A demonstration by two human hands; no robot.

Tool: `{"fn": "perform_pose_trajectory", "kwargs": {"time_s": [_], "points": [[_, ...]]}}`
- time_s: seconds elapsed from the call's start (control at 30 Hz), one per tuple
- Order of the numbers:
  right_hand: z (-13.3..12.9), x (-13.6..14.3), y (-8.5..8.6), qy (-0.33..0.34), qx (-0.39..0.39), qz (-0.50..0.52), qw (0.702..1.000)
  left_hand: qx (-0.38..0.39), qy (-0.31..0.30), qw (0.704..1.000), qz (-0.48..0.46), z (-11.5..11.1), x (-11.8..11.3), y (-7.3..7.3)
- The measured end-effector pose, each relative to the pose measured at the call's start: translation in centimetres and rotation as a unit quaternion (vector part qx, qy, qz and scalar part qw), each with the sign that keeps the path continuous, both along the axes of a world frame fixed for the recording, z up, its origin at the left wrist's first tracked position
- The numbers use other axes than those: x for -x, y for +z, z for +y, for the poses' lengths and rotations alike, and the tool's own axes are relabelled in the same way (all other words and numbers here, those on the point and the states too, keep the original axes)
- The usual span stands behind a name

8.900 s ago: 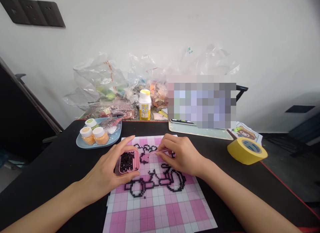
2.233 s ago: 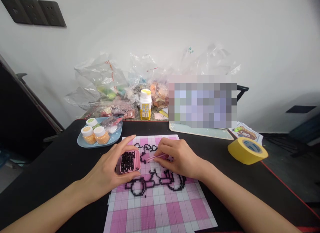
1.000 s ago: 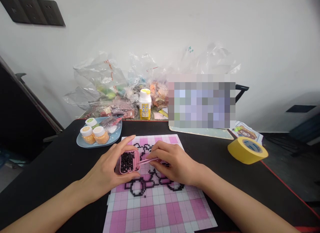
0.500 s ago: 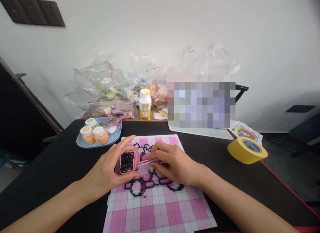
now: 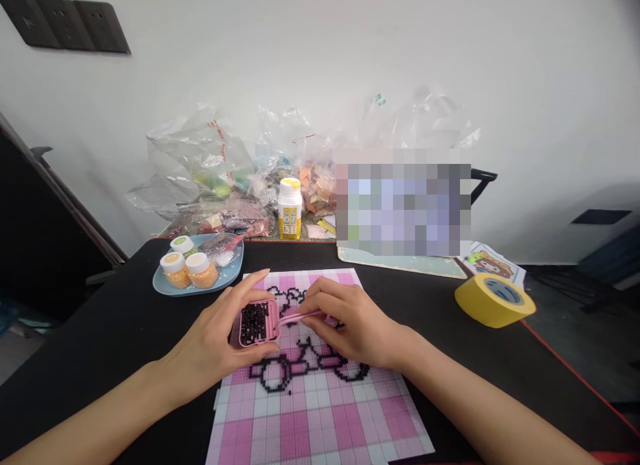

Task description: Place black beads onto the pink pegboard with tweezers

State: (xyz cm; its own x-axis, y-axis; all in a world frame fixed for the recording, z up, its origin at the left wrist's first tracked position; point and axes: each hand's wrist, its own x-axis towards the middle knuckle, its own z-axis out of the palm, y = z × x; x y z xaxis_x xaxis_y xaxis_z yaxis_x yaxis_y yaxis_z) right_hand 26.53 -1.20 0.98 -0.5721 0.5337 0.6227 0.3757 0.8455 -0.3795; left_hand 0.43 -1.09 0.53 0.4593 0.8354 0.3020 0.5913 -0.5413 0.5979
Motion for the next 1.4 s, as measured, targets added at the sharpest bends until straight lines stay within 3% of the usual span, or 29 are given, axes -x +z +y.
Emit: {"fn": "perform_pose_trajectory", "kwargs": {"time_s": [0.27,1.4], "points": [[0.8,-1.5,0.3,-0.061,-0.003,-0.047,0.997,-0.006,0.000,1.000,-0.013,-0.1,-0.1,0.0],[0.8,-1.3,-0.2,-0.062,-0.011,-0.074,0.995,-0.019,-0.006,1.000,-0.003,0.2,0.1,-0.1]]}}
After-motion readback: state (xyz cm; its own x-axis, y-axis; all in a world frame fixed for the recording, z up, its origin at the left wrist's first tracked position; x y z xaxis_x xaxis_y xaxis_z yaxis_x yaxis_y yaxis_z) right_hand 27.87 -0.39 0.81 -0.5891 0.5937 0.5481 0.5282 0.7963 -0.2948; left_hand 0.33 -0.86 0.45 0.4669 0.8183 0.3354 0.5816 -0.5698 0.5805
